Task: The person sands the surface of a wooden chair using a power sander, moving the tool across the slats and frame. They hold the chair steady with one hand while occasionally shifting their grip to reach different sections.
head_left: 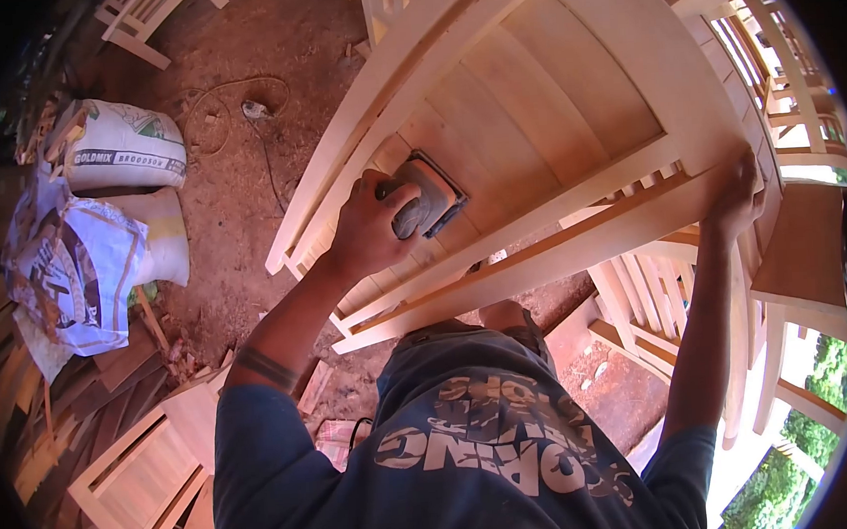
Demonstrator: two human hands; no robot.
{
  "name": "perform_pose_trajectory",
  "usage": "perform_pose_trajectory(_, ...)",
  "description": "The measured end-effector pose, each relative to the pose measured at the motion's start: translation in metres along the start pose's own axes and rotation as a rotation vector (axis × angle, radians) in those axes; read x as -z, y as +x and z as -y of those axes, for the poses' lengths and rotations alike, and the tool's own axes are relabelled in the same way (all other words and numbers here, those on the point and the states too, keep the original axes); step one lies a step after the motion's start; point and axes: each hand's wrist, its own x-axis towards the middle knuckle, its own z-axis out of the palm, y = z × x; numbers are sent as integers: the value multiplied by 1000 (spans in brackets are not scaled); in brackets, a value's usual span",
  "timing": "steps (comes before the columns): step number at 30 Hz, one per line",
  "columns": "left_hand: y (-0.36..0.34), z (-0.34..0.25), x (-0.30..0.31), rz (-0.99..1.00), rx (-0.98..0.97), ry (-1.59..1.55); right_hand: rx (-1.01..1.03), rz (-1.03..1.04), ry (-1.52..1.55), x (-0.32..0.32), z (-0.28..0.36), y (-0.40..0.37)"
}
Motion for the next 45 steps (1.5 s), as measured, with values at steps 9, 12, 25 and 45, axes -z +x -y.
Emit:
perform_pose_trajectory(9,1,12,3,-56,68,4,-48,3,39,1,0,-1)
perform_pose_trajectory(12,-5,5,-3,-20,20,44,-47,-15,41,-1,2,-1)
perform_pose_trajectory(25,-11,-9,-4,30,17,78,-51,9,-3,3,-1,0)
perform_pose_trajectory(45,1,4,-3,-72,180,-46,-13,38,-28,8,-3,0)
